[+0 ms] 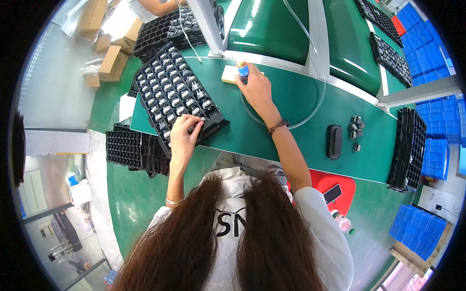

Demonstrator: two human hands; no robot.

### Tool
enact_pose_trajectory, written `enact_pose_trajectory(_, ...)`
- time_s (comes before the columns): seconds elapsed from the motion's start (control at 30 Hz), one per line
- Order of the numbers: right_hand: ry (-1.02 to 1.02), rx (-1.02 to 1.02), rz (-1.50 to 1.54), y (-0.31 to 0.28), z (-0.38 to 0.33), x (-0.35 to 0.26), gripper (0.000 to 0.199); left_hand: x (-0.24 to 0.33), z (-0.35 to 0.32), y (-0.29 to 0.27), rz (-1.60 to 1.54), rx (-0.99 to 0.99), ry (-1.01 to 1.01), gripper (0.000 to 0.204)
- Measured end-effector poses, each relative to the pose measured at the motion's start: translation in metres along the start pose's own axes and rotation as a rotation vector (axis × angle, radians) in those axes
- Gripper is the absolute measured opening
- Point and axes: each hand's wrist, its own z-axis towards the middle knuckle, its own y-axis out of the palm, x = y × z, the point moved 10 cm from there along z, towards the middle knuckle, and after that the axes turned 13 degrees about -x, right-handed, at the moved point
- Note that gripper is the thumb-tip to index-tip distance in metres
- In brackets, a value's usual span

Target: The person assembles small parts by hand, places them one by one into individual slots in a grid tray, and stacks the filled trays.

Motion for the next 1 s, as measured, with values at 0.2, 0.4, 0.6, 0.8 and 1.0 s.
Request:
enact_pose_trajectory(0.2, -0.010, 0.021, 0.007, -0.002, -0.001, -0.001, 0.032, -0.004, 0.001, -0.001, -0.064, 0.031, 0.001, 0.008)
enact_pose_trajectory(0.4, -0.019, 0.085, -0.036, -0.009, 0.004, -0.003, 0.032, -0.035, 0.001, 0.009, -0.806, 0.074, -0.149, 0.008)
enact_pose_trajectory(0.6, 0.008, 0.068, 0.243, -0.009, 0.063, 0.042, 0.031, -0.047, -0.004, 0.056, -1.770, -0.011, -0.359, 0.021)
enact_pose_trajectory(0.8, 0.112, 0.263, -0.033, -0.039, 0.176, 0.149, 0.036, -0.038, 0.004, 0.060, -1.819, -0.070, -0.348, 0.037)
enact_pose_trajectory(1.0, 0.239, 0.234, -0.139, -0.044, 0.200, 0.189, 0.043, -0.025, 0.016, 0.057, -1.757, -0.112, -0.389, 0.042)
